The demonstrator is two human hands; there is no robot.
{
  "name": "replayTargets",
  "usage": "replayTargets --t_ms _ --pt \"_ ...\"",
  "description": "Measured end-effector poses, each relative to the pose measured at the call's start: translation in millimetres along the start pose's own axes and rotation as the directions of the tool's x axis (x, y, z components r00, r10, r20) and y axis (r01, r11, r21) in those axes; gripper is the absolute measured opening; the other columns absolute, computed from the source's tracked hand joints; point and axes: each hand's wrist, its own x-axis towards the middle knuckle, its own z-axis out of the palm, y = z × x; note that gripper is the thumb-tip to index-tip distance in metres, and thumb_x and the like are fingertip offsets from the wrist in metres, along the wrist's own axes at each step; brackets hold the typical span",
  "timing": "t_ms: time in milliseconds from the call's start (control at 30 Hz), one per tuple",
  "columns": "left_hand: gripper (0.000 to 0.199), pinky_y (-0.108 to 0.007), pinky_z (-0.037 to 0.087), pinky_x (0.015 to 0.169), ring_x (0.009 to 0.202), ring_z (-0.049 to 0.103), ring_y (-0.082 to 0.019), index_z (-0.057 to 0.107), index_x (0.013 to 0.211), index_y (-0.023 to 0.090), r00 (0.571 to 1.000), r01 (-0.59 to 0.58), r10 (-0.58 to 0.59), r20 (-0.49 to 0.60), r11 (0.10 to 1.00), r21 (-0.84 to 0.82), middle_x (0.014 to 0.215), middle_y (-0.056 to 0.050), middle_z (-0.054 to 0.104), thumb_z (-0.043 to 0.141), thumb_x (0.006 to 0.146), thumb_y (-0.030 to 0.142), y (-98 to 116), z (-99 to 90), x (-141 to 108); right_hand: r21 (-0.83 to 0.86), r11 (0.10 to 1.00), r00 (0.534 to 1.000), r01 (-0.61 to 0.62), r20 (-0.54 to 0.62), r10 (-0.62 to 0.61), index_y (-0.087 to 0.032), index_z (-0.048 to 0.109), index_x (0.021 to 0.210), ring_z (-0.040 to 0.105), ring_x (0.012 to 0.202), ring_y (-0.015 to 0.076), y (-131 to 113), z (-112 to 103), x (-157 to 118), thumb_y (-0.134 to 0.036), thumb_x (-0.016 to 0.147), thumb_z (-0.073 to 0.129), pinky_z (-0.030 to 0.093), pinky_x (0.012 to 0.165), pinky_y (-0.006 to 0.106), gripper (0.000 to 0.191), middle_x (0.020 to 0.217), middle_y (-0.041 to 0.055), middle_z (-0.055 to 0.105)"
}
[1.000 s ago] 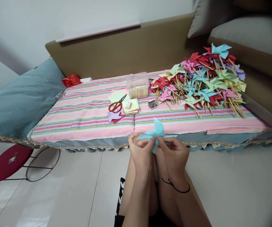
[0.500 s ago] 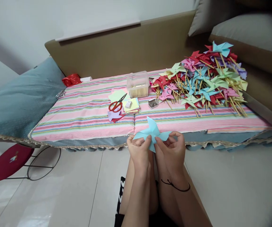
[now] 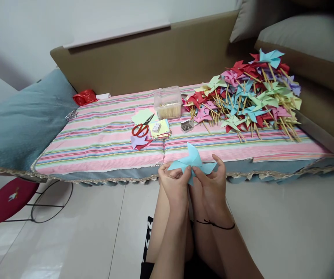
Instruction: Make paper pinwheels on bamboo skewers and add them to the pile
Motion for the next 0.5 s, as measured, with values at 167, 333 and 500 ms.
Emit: replayTargets --t_ms 167,333,500 --pt "0.059 -0.022 0.046 0.063 0.055 0.062 -0.011 0.037 0.103 0.022 0.996 0.041 -0.044 0.076 0.998 0.041 0.058 0.007 0.063 0.079 0.06 0.018 3.7 -5.7 4.2 0.031 0.995 0.996 -0.091 0.015 0.09 -0.025 0.037 0.119 0.063 0.062 0.0145 -12.8 -0.6 3.5 -0.027 0.053 0.08 0.055 0.065 0.033 0.078 0.074 -0.0056 0.061" --pt "0.051 -0.024 0.047 0.07 0.066 0.066 -0.013 0.042 0.107 0.021 0.961 0.049 -0.065 0.271 0.997 0.064 0.07 0.0 0.07 0.075 0.068 0.023 13.7 -20.6 21.3 -0.064 0.979 0.977 -0.191 0.085 0.196 -0.021 0.041 0.119 0.058 0.054 0.0128 -23.6 -13.5 20.9 -0.029 0.045 0.085 0.051 0.056 0.027 0.086 0.06 -0.0088 0.06" --pt "0.053 -0.027 0.049 0.064 0.06 0.065 -0.016 0.049 0.098 0.02 0.924 0.07 -0.126 0.362 0.984 0.163 0.066 -0.004 0.071 0.082 0.056 0.019 22.6 -24.6 32.6 -0.253 0.946 0.919 -0.203 0.286 0.273 -0.022 0.043 0.12 0.058 0.052 0.0139 -24.5 -24.9 37.0 -0.029 0.048 0.085 0.049 0.052 0.026 0.084 0.059 -0.0088 0.06"
